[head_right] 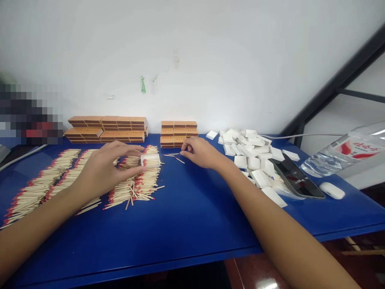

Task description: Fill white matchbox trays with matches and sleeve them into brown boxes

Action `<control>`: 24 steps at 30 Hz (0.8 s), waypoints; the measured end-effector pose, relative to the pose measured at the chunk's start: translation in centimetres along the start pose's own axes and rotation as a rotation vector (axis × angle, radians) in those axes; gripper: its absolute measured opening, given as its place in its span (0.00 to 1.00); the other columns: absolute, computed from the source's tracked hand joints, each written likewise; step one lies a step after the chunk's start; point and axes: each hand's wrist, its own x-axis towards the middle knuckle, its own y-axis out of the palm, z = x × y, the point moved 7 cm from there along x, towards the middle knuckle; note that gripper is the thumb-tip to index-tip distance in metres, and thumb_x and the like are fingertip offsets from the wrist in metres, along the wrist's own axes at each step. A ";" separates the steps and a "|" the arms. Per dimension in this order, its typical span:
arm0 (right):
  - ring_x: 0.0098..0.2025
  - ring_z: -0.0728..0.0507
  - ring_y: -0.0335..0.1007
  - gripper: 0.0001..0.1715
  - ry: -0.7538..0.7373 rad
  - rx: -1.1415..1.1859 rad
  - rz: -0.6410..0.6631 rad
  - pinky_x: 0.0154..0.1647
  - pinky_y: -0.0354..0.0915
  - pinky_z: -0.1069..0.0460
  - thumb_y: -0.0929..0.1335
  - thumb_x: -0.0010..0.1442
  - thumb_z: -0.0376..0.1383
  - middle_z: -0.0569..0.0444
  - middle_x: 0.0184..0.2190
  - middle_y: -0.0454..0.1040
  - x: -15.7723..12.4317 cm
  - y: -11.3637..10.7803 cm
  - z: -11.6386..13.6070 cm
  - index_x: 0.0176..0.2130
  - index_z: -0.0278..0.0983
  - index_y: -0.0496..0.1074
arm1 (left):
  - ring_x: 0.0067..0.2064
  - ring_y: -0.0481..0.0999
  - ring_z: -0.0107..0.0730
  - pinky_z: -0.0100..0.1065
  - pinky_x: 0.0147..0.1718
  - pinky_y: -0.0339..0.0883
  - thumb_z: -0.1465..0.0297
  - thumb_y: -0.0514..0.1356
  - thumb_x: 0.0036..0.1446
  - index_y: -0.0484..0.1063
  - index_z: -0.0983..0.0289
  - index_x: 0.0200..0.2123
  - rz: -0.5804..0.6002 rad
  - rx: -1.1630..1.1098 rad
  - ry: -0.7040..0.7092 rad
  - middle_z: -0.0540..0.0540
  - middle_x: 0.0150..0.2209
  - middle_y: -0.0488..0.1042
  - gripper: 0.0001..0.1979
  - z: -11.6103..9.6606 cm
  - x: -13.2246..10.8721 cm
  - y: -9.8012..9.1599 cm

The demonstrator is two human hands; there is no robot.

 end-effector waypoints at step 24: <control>0.38 0.43 0.69 0.04 -0.021 0.002 -0.084 0.41 0.62 0.49 0.70 0.71 0.35 0.50 0.40 0.74 0.3 3.0 3.1 0.41 0.37 0.72 | 0.43 0.80 0.42 0.41 0.46 0.73 0.53 0.70 0.64 0.80 0.59 0.56 -0.003 0.002 0.019 0.56 0.43 0.82 0.22 0.1 0.0 0.0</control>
